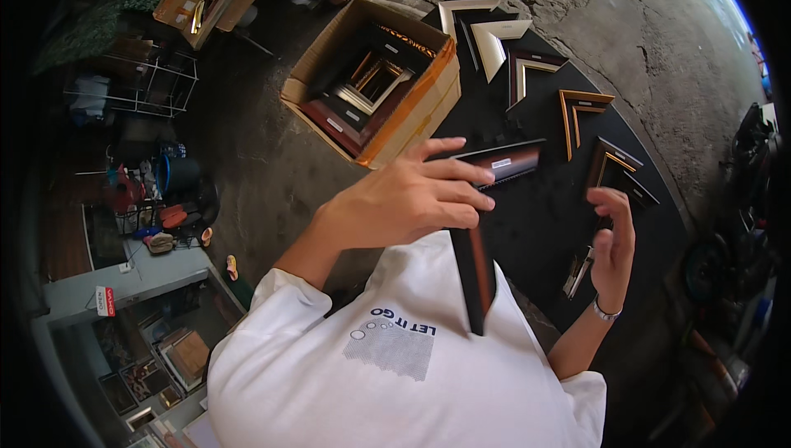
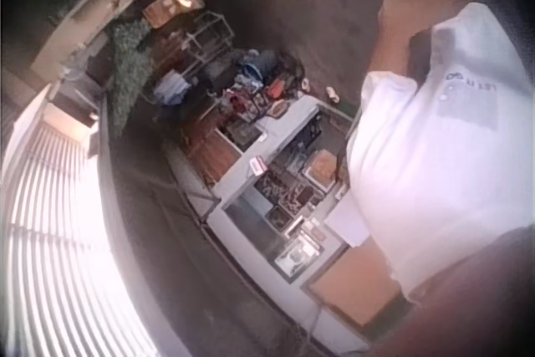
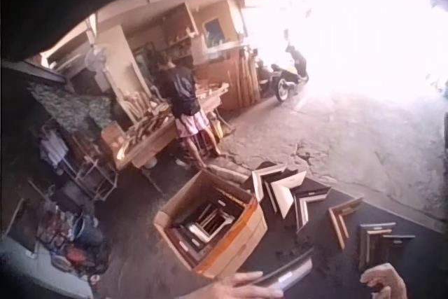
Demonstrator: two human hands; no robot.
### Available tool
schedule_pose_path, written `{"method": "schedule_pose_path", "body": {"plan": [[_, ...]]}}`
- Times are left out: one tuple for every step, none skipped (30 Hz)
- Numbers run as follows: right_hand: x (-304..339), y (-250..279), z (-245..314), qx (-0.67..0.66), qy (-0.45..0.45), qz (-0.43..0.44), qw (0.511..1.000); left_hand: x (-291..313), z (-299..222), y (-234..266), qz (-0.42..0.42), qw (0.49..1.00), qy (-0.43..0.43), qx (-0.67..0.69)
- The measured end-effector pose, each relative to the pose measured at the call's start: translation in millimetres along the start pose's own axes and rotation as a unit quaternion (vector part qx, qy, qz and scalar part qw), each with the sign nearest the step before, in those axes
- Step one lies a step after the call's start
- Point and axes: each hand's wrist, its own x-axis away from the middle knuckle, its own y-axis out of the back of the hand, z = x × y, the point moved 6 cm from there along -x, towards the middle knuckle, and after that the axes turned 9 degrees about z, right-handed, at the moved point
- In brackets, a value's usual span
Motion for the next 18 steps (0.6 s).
{"method": "schedule_pose_path", "body": {"plan": [[-28.0,-12.8,25.9,0.073,0.026,0.005,0.997,3.1,12.7,13.8,-0.014,0.999,-0.014,-0.027],[-56.9,-29.3,49.0,0.143,0.054,0.013,0.988,7.1,24.1,30.6,-0.029,0.998,-0.024,-0.057],[-85.5,-44.0,70.5,0.198,0.077,0.037,0.976,12.1,34.5,48.6,-0.043,0.995,-0.032,-0.085],[-111.7,-60.3,89.8,0.258,0.094,0.061,0.960,16.9,45.7,66.2,-0.044,0.994,-0.048,-0.084],[-135.9,-80.7,102.6,0.262,0.115,0.082,0.955,25.3,60.7,79.9,-0.057,0.994,-0.057,-0.069],[-159.7,-101.0,114.6,0.266,0.135,0.102,0.949,34.3,76.9,93.3,-0.071,0.994,-0.065,-0.054],[-181.6,-120.1,123.5,0.272,0.155,0.127,0.941,45.0,94.5,105.1,-0.088,0.993,-0.073,-0.035],[-202.5,-139.3,118.2,0.222,0.103,0.177,0.953,55.6,110.3,119.8,-0.077,0.993,-0.077,-0.037],[-221.2,-161.7,107.1,0.171,0.051,0.226,0.958,66.4,134.3,134.1,-0.096,0.993,-0.062,-0.039],[-238.0,-180.2,102.5,0.168,0.130,0.166,0.963,75.9,162.7,142.3,-0.116,0.991,-0.051,-0.035],[-255.3,-197.4,94.8,0.180,0.112,0.155,0.965,87.8,184.9,147.9,-0.133,0.990,-0.035,-0.031],[-271.3,-212.4,90.0,0.190,0.095,0.145,0.966,99.8,210.0,153.0,-0.146,0.987,0.062,-0.016],[-286.0,-224.6,84.8,0.201,0.078,0.133,0.967,113.1,234.8,157.6,-0.156,0.975,0.157,-0.003],[-299.7,-236.4,79.0,0.211,0.058,0.141,0.965,130.6,255.0,162.2,-0.178,0.963,0.196,0.043],[-311.8,-246.3,73.3,0.221,0.036,0.149,0.963,150.4,274.6,163.0,-0.199,0.948,0.234,0.088],[-322.8,-256.3,64.6,0.234,0.013,0.157,0.959,165.0,292.8,158.7,-0.219,0.928,0.270,0.135],[-331.2,-264.9,55.5,0.247,0.000,0.164,0.955,166.1,297.8,150.0,-0.193,0.935,0.273,0.118],[-338.6,-272.6,45.1,0.261,-0.014,0.170,0.950,164.0,298.9,139.4,-0.168,0.942,0.274,0.101]]}}
